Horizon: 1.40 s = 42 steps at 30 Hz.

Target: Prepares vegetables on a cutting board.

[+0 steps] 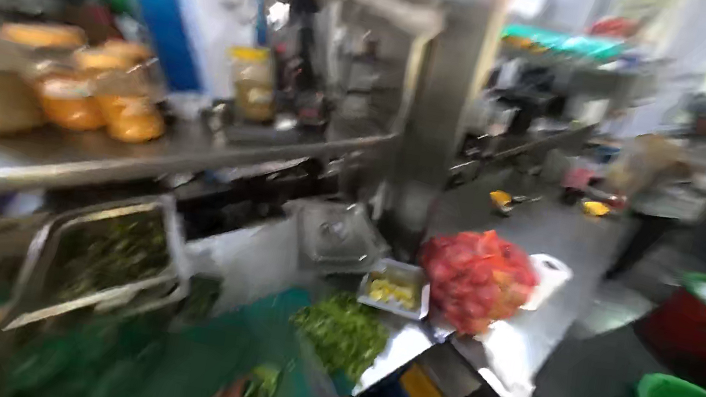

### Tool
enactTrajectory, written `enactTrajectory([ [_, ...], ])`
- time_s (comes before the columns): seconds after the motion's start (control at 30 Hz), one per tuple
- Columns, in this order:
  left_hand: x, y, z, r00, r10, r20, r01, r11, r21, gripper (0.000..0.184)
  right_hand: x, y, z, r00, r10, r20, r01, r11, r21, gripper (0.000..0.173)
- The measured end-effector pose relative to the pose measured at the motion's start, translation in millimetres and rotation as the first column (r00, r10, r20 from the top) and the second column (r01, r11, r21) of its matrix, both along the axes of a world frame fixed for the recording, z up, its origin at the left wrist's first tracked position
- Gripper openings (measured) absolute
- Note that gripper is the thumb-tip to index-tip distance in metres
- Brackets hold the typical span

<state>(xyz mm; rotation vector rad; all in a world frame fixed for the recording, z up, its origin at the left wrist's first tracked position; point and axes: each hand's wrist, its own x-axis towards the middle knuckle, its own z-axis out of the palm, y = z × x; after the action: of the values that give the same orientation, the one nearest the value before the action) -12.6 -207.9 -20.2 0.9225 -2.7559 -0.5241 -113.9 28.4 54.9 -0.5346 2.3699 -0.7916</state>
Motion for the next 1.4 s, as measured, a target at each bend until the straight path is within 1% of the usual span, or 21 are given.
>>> enactTrajectory([
  [0.03,-1,-2,-6,1.000,0.006,-0.009,-0.006,1.000,-0.017,0.053,-1,2,-5,1.000,0.014,-0.003,-0.014,1.000,0.024,0.050],
  [0.13,-1,-12,-9,0.996,-0.013,0.083,0.006,0.996,0.091,0.045,-6,0,-17,0.998,0.053,0.016,-0.054,0.997,0.047,0.050],
  [0.2,2,-15,-11,0.998,-0.018,0.060,0.010,0.990,0.138,0.044,-6,0,-21,0.998,0.059,0.026,-0.060,0.997,0.038,0.050],
  [0.27,8,-18,-11,1.000,0.024,-0.014,-0.021,0.981,0.192,0.042,-6,1,-23,0.997,0.064,0.049,-0.066,0.997,0.035,0.051],
  [0.37,13,-27,-2,0.961,0.199,-0.192,-0.113,0.918,0.381,0.037,-8,1,-24,0.996,0.063,0.058,-0.065,0.997,0.040,0.048],
  [0.5,0,-52,33,0.773,0.421,-0.476,-0.088,0.813,0.576,0.024,-12,1,-20,0.998,0.032,0.056,-0.032,0.999,0.001,0.051],
  [0.57,-12,-83,71,0.661,0.426,-0.618,-0.032,0.839,0.544,0.020,-14,-2,-18,0.998,0.033,0.058,-0.033,0.999,-0.007,0.049],
  [0.63,-26,-132,112,0.596,0.356,-0.720,-0.037,0.907,0.419,0.026,-15,-5,-17,0.998,0.049,0.049,-0.049,0.999,-0.008,0.048],
  [0.67,-33,-160,132,0.595,0.327,-0.734,-0.074,0.932,0.355,0.030,-15,-6,-15,0.997,0.057,0.049,-0.057,0.998,-0.004,0.047],
  [0.73,-42,-216,161,0.648,0.323,-0.689,-0.209,0.946,0.247,0.044,-15,-7,-15,0.996,0.075,0.040,-0.075,0.997,-0.007,0.047],
  [0.8,-45,-254,174,0.706,0.416,-0.573,-0.412,0.899,0.146,0.073,-13,-8,-16,0.996,0.083,0.029,-0.082,0.997,-0.014,0.047],
  [0.87,-42,-265,177,0.686,0.498,-0.530,-0.549,0.833,0.073,0.090,-13,-5,-20,0.997,0.073,0.020,-0.072,0.997,-0.033,0.050],
  [0.93,-33,-245,168,0.669,0.463,-0.581,-0.553,0.833,0.028,0.081,-13,0,-27,0.998,0.062,0.003,-0.061,0.996,-0.067,0.054],
  [0.97,-24,-222,159,0.699,0.426,-0.575,-0.493,0.869,0.044,0.069,-13,3,-29,0.998,0.057,0.002,-0.057,0.996,-0.074,0.054],
  [1.0,-13,-192,147,0.771,0.389,-0.504,-0.402,0.911,0.088,0.060,-13,7,-32,0.999,0.049,0.005,-0.049,0.996,-0.077,0.053],
  [1.07,7,-123,111,0.942,0.271,-0.198,-0.224,0.947,0.231,0.054,-15,13,-33,1.000,0.021,0.018,-0.019,0.997,-0.071,0.053],
  [1.13,25,-60,71,0.984,0.124,0.127,-0.163,0.914,0.372,0.062,-18,18,-31,0.999,-0.019,0.039,0.021,0.998,-0.063,0.053],
  [1.17,34,-34,53,0.974,0.081,0.213,-0.165,0.894,0.416,0.062,-18,22,-30,0.998,-0.034,0.052,0.037,0.998,-0.050,0.054],
  [1.23,40,-4,34,0.961,0.059,0.270,-0.180,0.876,0.447,0.050,-22,24,-30,0.997,-0.054,0.055,0.055,0.998,-0.020,0.051],
  [1.3,32,4,37,0.956,0.062,0.287,-0.188,0.879,0.437,0.033,-27,22,-27,0.996,-0.052,0.072,0.051,0.999,0.004,0.047],
  [1.4,19,3,40,0.982,0.061,0.181,-0.137,0.888,0.440,0.029,-26,12,-22,0.995,-0.026,0.095,0.027,0.999,-0.017,0.048],
])
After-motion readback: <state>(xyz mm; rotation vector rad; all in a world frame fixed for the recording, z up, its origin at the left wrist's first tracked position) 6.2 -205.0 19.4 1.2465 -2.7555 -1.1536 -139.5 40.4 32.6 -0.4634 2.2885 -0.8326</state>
